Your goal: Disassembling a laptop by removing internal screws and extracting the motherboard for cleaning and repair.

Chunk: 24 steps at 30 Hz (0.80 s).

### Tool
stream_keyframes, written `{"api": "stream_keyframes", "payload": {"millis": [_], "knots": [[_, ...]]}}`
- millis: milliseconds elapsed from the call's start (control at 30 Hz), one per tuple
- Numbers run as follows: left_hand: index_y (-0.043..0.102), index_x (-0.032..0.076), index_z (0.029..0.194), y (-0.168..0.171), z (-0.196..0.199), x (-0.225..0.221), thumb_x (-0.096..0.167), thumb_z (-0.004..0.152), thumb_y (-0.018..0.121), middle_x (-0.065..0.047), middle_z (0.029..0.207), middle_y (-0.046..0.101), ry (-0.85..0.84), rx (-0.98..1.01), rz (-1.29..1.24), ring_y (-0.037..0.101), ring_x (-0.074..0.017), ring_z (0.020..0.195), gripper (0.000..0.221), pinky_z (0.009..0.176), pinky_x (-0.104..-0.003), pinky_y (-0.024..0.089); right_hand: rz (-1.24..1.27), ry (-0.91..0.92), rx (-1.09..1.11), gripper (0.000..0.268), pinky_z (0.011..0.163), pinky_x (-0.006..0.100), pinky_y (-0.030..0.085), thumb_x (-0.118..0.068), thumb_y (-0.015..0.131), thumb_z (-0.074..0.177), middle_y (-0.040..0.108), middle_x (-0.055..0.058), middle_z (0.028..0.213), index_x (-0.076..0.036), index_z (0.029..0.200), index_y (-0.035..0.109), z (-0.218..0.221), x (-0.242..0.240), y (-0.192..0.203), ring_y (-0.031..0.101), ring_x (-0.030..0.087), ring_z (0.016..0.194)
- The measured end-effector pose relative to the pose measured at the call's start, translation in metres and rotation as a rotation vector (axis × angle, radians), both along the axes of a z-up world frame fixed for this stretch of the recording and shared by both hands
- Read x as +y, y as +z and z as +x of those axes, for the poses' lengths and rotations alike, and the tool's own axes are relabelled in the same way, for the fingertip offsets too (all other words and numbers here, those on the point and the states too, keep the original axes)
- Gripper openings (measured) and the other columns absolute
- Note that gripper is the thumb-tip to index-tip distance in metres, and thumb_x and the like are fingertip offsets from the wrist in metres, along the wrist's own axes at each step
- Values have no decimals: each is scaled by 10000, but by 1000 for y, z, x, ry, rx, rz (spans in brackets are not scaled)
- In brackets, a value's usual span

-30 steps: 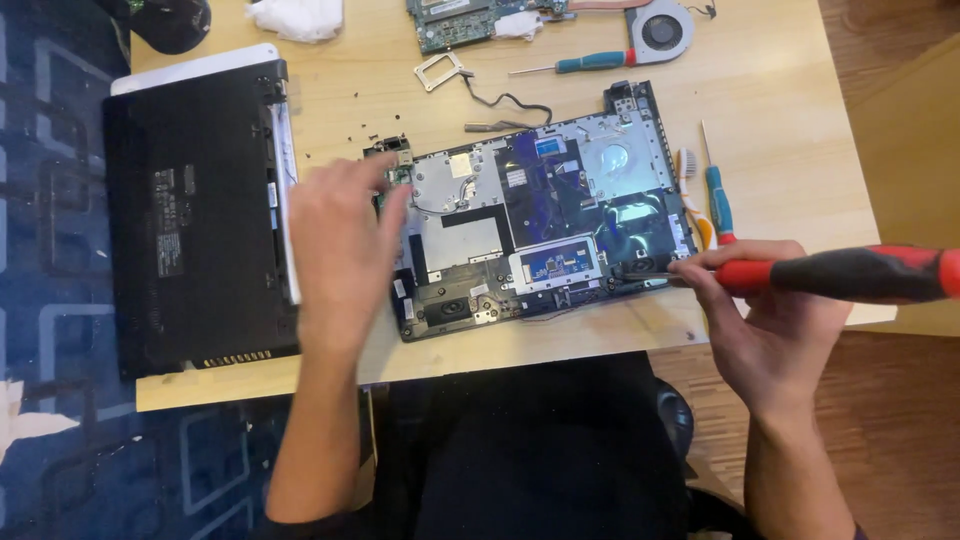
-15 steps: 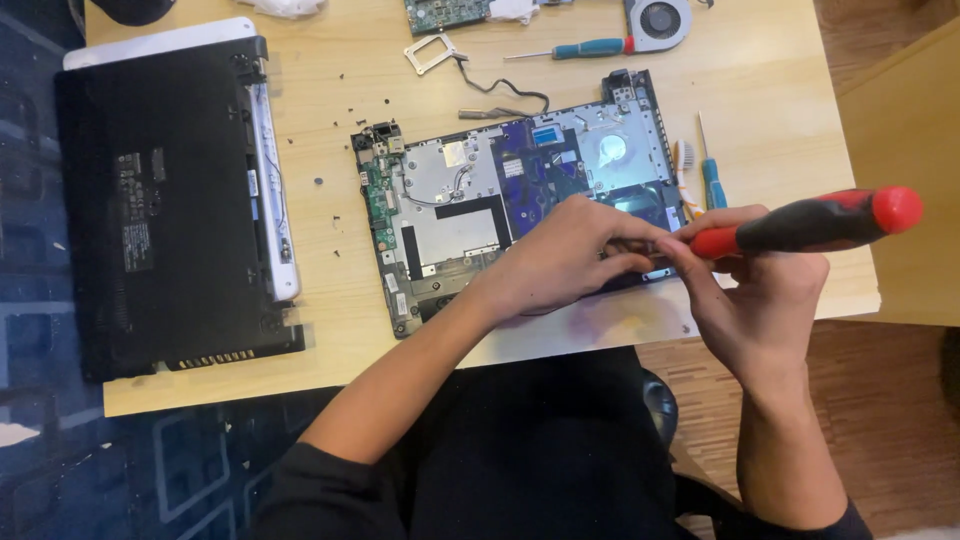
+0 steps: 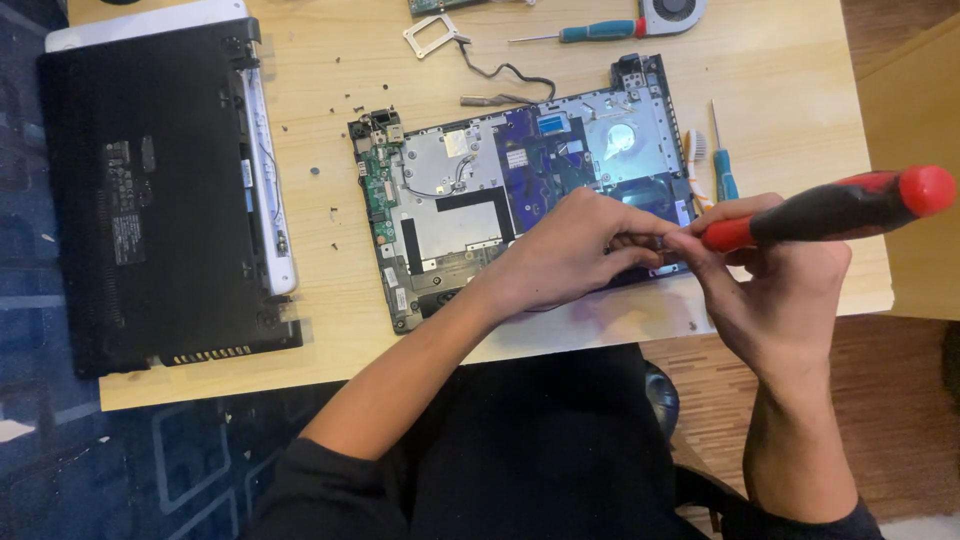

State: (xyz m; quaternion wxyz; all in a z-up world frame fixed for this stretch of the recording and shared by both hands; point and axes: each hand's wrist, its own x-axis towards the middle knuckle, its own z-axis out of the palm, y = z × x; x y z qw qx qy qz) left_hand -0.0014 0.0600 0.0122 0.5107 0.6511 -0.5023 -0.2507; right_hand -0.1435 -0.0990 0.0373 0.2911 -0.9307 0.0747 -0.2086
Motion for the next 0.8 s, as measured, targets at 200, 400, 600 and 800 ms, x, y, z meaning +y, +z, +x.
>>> {"api": "stream_keyframes", "payload": {"millis": [200,400,600,800], "knots": [[765,198,1136,4,1,4,116,924,733,0,915,843,11,80,24,756,-46,745,230,698,-215,572,97,130,77,199,746,306,573,-38,819,961,676,125,870,15,1041,645,7,3,19,668,221,793],[764,95,803,-19,0,-2,109,818,820,11,766,775,60,-25,-88,694,-57,668,60,620,-239,514,185,368,438,285,868,277,628,-19,655,880,835,5,984,-120,1141,708,24,0,65,814,134,980],[741,128,774,-16,-9,-3,210,762,864,-13,721,779,145,54,-107,722,-74,641,148,600,-222,556,0,81,160,329,869,370,499,-140,900,861,699,103,1010,-31,1052,654,8,-1,23,664,242,938],[663,283,1287,-43,-8,-9,449,877,771,18,1127,791,113,-185,-53,669,-198,941,456,851,-330,482,-59,76,42,228,965,392,492,-79,864,952,722,75,1036,-15,1055,671,0,-2,12,690,264,988]]}}
